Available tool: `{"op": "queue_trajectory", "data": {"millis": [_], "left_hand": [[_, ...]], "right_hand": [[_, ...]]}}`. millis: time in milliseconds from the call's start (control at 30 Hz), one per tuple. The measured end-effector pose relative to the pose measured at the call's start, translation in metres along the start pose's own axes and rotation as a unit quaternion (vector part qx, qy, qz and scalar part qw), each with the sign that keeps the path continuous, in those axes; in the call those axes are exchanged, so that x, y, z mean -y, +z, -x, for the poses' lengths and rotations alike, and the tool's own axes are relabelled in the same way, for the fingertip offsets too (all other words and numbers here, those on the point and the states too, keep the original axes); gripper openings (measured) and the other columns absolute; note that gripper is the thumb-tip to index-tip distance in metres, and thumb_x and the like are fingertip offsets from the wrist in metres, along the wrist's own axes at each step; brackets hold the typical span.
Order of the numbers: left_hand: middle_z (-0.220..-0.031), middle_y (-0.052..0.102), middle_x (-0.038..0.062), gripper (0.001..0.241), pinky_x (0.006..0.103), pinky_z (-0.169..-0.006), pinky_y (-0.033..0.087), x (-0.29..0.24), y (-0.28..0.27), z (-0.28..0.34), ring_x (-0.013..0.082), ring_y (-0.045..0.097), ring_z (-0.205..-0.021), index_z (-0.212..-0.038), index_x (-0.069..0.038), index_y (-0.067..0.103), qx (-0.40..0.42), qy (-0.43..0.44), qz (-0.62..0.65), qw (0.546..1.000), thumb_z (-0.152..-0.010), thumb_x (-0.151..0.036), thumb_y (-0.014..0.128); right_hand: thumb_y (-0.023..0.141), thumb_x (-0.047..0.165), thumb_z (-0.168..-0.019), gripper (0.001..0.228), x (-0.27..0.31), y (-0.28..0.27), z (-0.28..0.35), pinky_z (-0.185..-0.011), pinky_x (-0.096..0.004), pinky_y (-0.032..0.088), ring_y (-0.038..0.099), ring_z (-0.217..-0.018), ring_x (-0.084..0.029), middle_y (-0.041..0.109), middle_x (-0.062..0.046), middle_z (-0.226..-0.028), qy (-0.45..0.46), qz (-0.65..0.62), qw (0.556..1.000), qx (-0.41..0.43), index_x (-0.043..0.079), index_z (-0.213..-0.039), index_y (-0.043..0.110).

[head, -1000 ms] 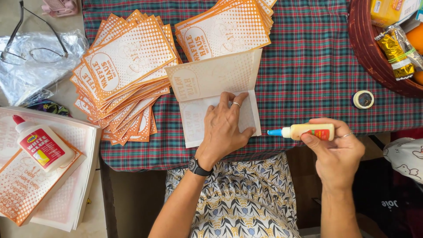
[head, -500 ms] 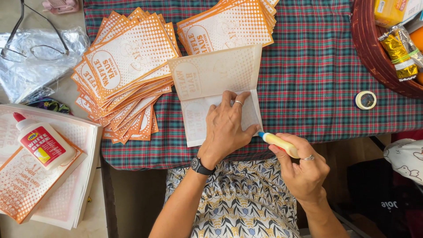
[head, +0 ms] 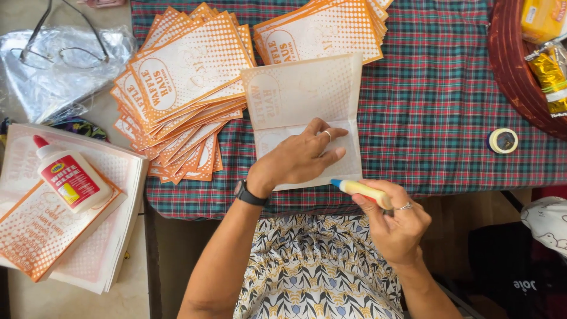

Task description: Applying glue to paper bag templates and folding them into finished bags on a workspace.

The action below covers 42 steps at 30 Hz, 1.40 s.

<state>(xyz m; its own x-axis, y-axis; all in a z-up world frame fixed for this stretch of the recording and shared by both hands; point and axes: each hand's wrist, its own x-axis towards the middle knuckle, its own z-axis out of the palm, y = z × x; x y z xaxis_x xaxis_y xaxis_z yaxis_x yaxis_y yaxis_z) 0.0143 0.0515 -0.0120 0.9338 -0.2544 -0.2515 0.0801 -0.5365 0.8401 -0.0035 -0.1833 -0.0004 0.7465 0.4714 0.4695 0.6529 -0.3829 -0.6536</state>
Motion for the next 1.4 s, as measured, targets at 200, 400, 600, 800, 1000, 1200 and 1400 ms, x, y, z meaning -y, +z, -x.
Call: {"op": "queue_trajectory", "data": {"millis": [200,400,600,800,1000,1200,1400], "left_hand": [[-0.129,0.054,0.029,0.066,0.0562,-0.093,0.053,-0.001,-0.018,-0.004,0.0435,0.076,-0.093,-0.144,-0.001,0.051,0.048,0.013,0.120,0.992,-0.105,-0.049,0.029],[-0.128,0.055,0.028,0.065,0.0539,-0.093,0.054,0.000,-0.016,-0.005,0.0453,0.074,-0.097,-0.142,0.000,0.052,0.026,0.013,0.103,0.994,-0.105,-0.048,0.029],[-0.126,0.056,0.026,0.064,0.0511,-0.093,0.054,-0.003,-0.013,-0.004,0.0474,0.072,-0.101,-0.139,0.000,0.054,0.007,0.023,0.085,0.996,-0.106,-0.048,0.028],[-0.120,0.058,0.023,0.047,0.0542,-0.084,0.057,-0.015,0.003,0.010,0.0497,0.070,-0.094,-0.131,-0.002,0.058,-0.089,0.031,0.018,0.995,-0.107,-0.036,0.037],[-0.118,0.056,0.007,0.034,0.0407,-0.081,0.053,-0.014,0.039,0.017,0.0294,0.072,-0.095,-0.129,-0.014,0.059,-0.197,0.017,-0.164,0.966,-0.105,-0.036,0.049],[-0.110,0.061,0.009,0.027,0.0402,-0.074,0.052,-0.021,0.042,0.021,0.0314,0.072,-0.088,-0.122,-0.010,0.063,-0.273,0.033,-0.144,0.951,-0.100,-0.023,0.057],[-0.098,0.062,0.007,0.043,0.0390,-0.065,0.044,-0.026,0.062,0.003,0.0300,0.070,-0.073,-0.106,-0.010,0.067,-0.375,-0.002,-0.129,0.918,-0.077,-0.041,0.073]], "right_hand": [[0.081,-0.002,-0.084,0.020,0.016,0.049,-0.003,-0.068,-0.039,0.062,0.078,-0.091,-0.035,0.080,-0.018,-0.096,0.004,-0.159,0.987,-0.025,-0.004,-0.099,0.069],[0.083,-0.001,-0.082,0.022,0.038,0.077,-0.012,-0.063,-0.035,0.063,0.080,-0.083,-0.033,0.080,-0.017,-0.089,0.017,-0.221,0.975,-0.004,-0.003,-0.100,0.071],[0.084,0.009,-0.085,0.029,-0.004,0.059,-0.004,-0.072,-0.036,0.064,0.077,-0.082,-0.025,0.075,-0.016,-0.089,0.166,-0.271,0.948,-0.034,0.000,-0.108,0.068],[0.072,0.015,-0.109,0.049,-0.072,-0.013,-0.067,-0.051,-0.028,0.060,0.069,-0.067,-0.021,0.064,-0.018,-0.099,0.253,-0.242,0.929,-0.121,-0.002,-0.139,0.037],[0.081,0.003,-0.100,0.045,-0.099,-0.026,-0.090,-0.067,-0.049,0.052,0.061,-0.073,-0.039,0.056,-0.030,-0.112,0.094,0.153,0.983,0.022,-0.007,-0.142,0.068],[0.081,-0.004,-0.093,0.013,-0.059,-0.017,-0.072,-0.060,-0.038,0.055,0.065,-0.070,-0.025,0.064,-0.009,-0.103,0.032,0.076,0.996,0.034,0.005,-0.101,0.077],[0.081,-0.009,-0.089,0.011,-0.055,-0.008,-0.069,-0.062,-0.037,0.063,0.073,-0.077,-0.030,0.066,-0.011,-0.098,0.052,-0.039,0.997,0.036,-0.002,-0.096,0.077]]}}
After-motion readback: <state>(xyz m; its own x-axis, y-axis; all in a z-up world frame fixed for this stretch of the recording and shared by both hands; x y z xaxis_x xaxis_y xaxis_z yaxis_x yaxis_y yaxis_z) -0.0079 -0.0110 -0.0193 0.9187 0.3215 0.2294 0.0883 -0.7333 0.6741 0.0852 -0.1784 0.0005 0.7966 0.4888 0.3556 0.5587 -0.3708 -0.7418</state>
